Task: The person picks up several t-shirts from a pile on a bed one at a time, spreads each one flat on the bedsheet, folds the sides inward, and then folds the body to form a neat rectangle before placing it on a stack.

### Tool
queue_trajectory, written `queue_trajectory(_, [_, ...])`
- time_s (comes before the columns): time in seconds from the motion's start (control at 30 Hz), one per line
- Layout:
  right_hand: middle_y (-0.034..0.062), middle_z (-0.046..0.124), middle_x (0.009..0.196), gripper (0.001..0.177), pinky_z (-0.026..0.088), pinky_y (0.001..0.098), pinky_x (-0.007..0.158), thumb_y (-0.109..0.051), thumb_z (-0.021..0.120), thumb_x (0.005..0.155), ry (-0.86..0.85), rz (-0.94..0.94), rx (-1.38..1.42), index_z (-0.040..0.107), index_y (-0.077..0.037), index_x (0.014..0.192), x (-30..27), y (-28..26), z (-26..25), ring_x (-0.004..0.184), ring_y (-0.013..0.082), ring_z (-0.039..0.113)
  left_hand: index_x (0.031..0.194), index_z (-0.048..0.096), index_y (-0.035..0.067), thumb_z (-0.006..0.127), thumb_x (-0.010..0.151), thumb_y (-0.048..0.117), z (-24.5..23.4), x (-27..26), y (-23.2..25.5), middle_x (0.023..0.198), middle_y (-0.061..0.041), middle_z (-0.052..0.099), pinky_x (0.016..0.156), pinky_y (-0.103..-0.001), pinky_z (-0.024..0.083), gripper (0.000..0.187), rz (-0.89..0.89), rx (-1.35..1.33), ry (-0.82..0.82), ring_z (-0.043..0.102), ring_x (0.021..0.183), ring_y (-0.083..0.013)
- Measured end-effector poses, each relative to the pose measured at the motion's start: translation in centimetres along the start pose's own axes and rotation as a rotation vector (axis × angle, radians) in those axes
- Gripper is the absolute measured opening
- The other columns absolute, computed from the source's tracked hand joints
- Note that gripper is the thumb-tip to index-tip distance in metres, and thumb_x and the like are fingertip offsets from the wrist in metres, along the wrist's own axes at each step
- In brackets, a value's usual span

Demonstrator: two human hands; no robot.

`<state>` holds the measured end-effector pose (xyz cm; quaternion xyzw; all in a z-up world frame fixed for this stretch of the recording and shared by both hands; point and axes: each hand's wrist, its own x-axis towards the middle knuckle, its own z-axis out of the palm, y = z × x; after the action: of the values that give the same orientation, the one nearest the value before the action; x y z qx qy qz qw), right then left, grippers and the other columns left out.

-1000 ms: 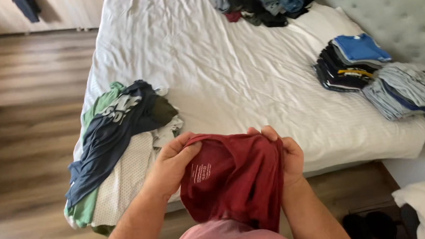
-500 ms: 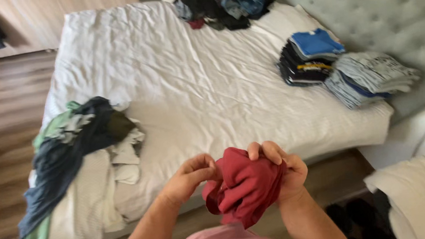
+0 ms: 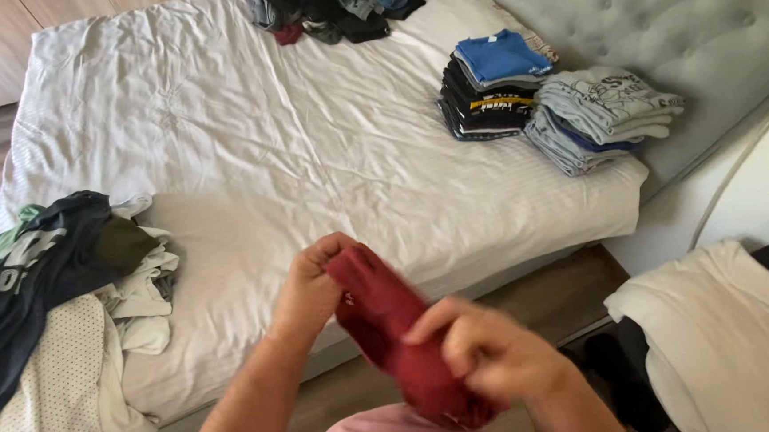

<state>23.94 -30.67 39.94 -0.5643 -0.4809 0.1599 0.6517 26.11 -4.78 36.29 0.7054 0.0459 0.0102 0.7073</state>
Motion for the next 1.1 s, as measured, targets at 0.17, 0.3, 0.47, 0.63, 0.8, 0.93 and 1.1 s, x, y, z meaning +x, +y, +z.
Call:
queue_trajectory(0.17, [0.0167, 0.07, 0.124, 0.014, 0.052, 0.0451, 0.097, -0.024, 0.058, 0.097, -0.088, -0.015, -0.168, 0.061, -0.015, 0.106, -1.0, 0.0, -0.4, 0.11, 0.0306, 0.069, 0.087, 0.072, 0.007, 0.063, 0.1, 0.027, 1.6, -1.5, 4.8, 0.072, 0.001, 0.063, 0.052, -0.021, 0.041, 0.026, 0.31, -0.176, -0.47, 0.053, 0.061, -0.0054])
queue_trajectory(0.3, [0.003, 0.061, 0.085, 0.015, 0.047, 0.0282, 0.072, -0.015, 0.071, 0.088, 0.386, 0.044, -0.231, 0.059, -0.01, 0.095, -2.2, 3.5, -0.6, 0.076, 0.0142, 0.057, 0.086, 0.069, 0.008, 0.06, 0.101, 0.021, 3.5, -2.7, 7.5, 0.061, -0.001, 0.06, 0.036, -0.024, 0.031, 0.022, 0.024, -0.177, -0.377, 0.046, 0.044, -0.0058])
queue_trajectory(0.47, [-0.0028, 0.055, 0.077, 0.024, 0.042, 0.0298, 0.073, -0.024, 0.073, 0.092, 0.239, 0.04, -0.377, 0.056, -0.012, 0.08, -0.1, 2.9, -0.8, 0.079, 0.0158, 0.05, 0.087, 0.069, 0.007, 0.054, 0.095, 0.01, 4.0, -2.3, 9.0, 0.059, -0.006, 0.066, 0.035, -0.023, 0.033, 0.018, 0.004, -0.124, -0.343, 0.046, 0.041, -0.0071])
queue_trajectory(0.63, [0.0045, 0.06, 0.074, 0.018, 0.048, 0.0331, 0.068, -0.008, 0.064, 0.1, 0.439, 0.068, -0.017, 0.066, 0.0, 0.084, -2.5, 8.6, -2.4, 0.069, 0.0141, 0.053, 0.091, 0.076, 0.004, 0.057, 0.097, 0.01, 3.2, -1.2, 8.3, 0.068, -0.012, 0.069, 0.06, -0.028, 0.054, 0.022, 0.204, -0.036, -0.117, 0.061, 0.06, -0.017])
queue_trajectory(0.8, [0.0025, 0.054, 0.071, 0.022, 0.044, 0.0301, 0.065, -0.011, 0.056, 0.105, 0.484, 0.075, 0.084, 0.059, -0.002, 0.086, -1.5, 9.2, -2.9, 0.066, 0.0124, 0.049, 0.078, 0.063, 0.007, 0.072, 0.094, 0.015, 0.9, -0.4, 5.5, 0.063, -0.008, 0.058, 0.058, -0.03, 0.043, 0.019, 0.352, 0.19, 0.273, 0.055, 0.062, -0.0166])
queue_trajectory(0.93, [0.0039, 0.052, 0.069, 0.025, 0.044, 0.0303, 0.062, -0.018, 0.053, 0.107, 0.577, 0.049, -0.017, 0.059, -0.002, 0.089, 0.2, 9.3, -4.2, 0.064, 0.0132, 0.047, 0.073, 0.076, 0.008, 0.069, 0.101, 0.038, -0.6, 1.0, 0.4, 0.06, -0.005, 0.065, 0.074, -0.033, 0.054, 0.042, 0.118, -0.084, 0.231, 0.058, 0.064, -0.0124])
queue_trajectory(1.1, [0.0007, 0.05, 0.071, 0.024, 0.043, 0.0251, 0.065, -0.019, 0.054, 0.108, 0.647, 0.091, -0.2, 0.06, -0.003, 0.092, 2.4, 7.2, -4.5, 0.069, 0.0099, 0.046, 0.079, 0.075, 0.009, 0.067, 0.1, 0.034, -0.9, 1.1, -1.2, 0.065, -0.005, 0.066, 0.072, -0.035, 0.054, 0.034, 0.232, 0.108, 0.198, 0.059, 0.065, -0.0144])
